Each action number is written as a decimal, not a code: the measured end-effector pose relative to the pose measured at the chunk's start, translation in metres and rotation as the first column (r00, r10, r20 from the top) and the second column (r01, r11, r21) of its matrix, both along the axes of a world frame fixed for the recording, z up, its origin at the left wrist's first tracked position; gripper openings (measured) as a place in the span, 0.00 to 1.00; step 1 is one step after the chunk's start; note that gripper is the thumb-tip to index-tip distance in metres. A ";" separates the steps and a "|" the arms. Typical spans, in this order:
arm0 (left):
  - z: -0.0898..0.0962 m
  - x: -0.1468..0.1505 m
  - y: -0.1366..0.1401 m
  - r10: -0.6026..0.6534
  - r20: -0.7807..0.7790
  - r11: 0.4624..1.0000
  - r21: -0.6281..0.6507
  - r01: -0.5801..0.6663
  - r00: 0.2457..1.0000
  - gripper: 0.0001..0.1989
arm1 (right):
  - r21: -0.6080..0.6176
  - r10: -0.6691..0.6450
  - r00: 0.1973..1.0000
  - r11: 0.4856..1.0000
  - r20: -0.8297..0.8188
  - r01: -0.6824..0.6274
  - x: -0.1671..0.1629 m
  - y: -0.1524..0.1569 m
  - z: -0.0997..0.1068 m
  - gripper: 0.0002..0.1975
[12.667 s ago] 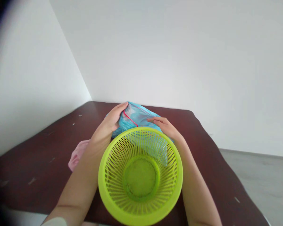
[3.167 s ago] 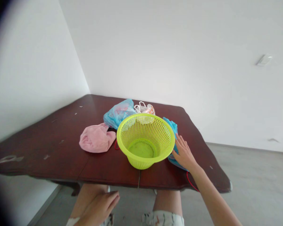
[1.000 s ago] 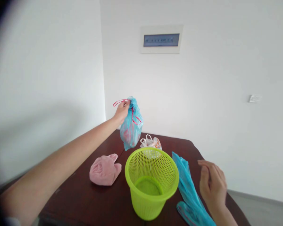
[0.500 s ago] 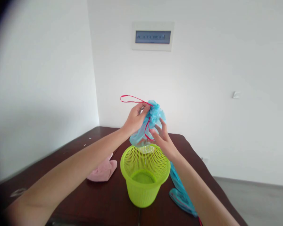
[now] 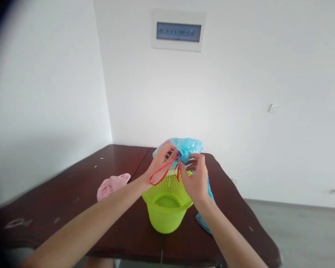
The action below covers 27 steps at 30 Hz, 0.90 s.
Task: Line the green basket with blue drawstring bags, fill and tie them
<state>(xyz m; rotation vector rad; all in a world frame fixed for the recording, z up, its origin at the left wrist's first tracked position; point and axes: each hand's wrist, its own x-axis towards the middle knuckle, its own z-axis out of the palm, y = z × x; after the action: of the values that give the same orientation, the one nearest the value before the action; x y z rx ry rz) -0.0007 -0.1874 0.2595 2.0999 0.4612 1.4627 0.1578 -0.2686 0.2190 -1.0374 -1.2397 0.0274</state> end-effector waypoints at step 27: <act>-0.006 -0.014 0.028 0.039 0.090 0.988 -0.151 -0.025 0.995 0.07 | -0.057 0.149 0.954 0.984 -0.260 -0.169 0.033 0.006 0.002 0.31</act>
<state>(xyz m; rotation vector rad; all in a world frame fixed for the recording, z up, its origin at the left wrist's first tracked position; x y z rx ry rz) -0.0144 -0.1596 0.2539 1.9079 0.5539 1.4884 0.1907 -0.2623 0.2209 -0.9660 -1.0905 0.3280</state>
